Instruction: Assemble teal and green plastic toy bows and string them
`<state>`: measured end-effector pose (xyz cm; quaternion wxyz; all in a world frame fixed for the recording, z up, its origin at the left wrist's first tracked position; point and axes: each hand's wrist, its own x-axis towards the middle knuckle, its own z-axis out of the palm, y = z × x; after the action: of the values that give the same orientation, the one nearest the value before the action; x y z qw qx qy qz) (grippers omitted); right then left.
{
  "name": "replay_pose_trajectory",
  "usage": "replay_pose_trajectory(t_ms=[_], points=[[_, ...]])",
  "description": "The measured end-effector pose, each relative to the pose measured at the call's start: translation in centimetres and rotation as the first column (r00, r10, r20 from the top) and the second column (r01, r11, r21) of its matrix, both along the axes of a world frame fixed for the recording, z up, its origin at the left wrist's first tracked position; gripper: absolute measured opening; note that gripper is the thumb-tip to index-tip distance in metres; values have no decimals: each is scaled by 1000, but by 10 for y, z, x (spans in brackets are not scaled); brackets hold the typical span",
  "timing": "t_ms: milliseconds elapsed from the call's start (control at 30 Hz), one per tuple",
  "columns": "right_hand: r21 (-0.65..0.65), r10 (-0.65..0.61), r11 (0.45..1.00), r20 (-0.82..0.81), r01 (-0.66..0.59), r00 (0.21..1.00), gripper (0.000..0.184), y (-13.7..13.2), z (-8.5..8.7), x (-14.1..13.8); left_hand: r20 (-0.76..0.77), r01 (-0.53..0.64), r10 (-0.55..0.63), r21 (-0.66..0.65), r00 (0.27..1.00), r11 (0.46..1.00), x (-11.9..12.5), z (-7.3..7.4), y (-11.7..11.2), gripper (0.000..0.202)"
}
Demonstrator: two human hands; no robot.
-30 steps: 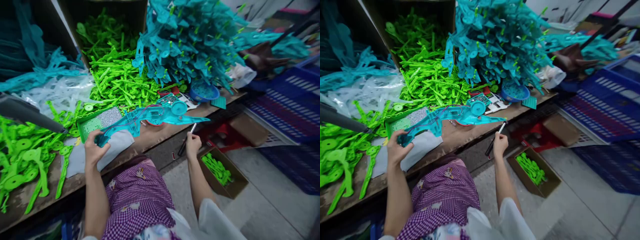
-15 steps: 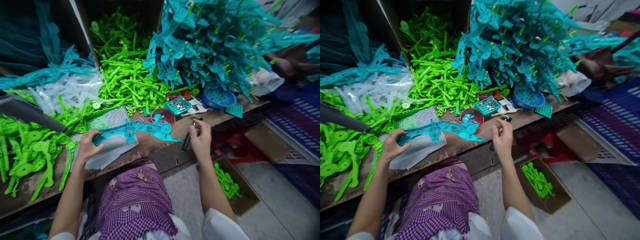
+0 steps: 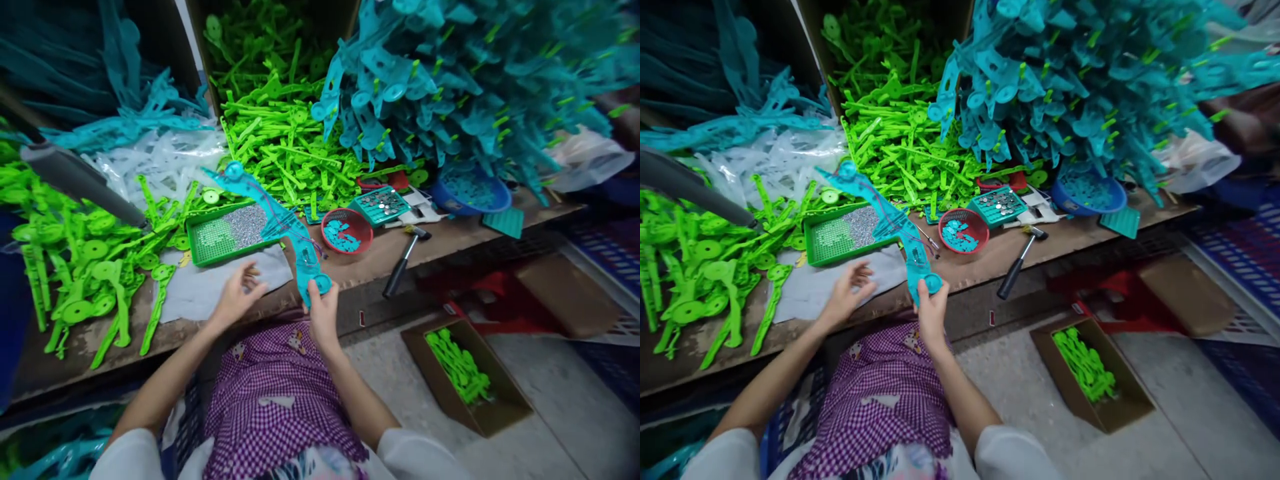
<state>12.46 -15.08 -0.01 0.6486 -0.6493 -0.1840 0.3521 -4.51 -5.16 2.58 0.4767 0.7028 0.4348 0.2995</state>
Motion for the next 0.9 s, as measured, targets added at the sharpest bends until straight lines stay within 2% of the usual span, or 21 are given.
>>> replay_pose_trajectory(t_ms=[33, 67, 133, 200, 300, 367, 433, 500, 567, 633, 667, 767, 900], points=[[-1, -13, 1000, -37, 13, 999, 36, 0, -3, -12, 84, 138, -123, -199, 989, 970, 13, -7, -8, 60], [-7, -7, 1000, -50, 7, 999, 35, 0, -4, -21, 188, 237, -185, -312, 965, 920, 24, -13, -12, 63], [-17, 98, 995, 33, -98, 995, 33, -2, -5, -28, 336, 309, -179, -388, 925, 869, 39, -22, -9, 65], [-65, 250, 968, 227, -242, 941, 37, -3, -2, -21, 379, 268, -112, -388, 919, 882, 45, -28, 1, 65], [-182, 328, 944, 463, -273, 824, 47, 4, 6, 4, 358, 204, -77, -330, 931, 922, 40, -34, 19, 63], [-232, 386, 922, 465, -311, 797, 48, 20, 11, 17, 351, 215, -112, -270, 930, 939, 34, -38, 25, 63], [-251, 530, 848, 376, -467, 760, 46, 43, 12, 22, 356, 243, -153, -224, 922, 944, 31, -43, 27, 63], [-227, 615, 788, 264, -572, 743, 45, 65, 10, 19, 369, 269, -183, -199, 911, 942, 30, -47, 28, 64], [-190, 586, 809, 199, -556, 786, 45, 79, 7, 13, 386, 292, -204, -186, 900, 938, 29, -49, 28, 66], [-198, 504, 863, 262, -465, 823, 40, 82, 7, 9, 397, 313, -222, -180, 890, 933, 29, -50, 29, 67], [-221, 475, 879, 332, -423, 815, 37, 81, 9, 8, 398, 322, -230, -179, 888, 930, 28, -51, 30, 67], [-317, 473, 879, 496, -355, 728, 29, 71, 25, 9, 397, 325, -234, -180, 887, 928, 28, -52, 32, 65], [-401, 579, 815, 552, -418, 600, 22, 74, 55, -4, 398, 330, -242, -170, 885, 929, 27, -50, 32, 65]])
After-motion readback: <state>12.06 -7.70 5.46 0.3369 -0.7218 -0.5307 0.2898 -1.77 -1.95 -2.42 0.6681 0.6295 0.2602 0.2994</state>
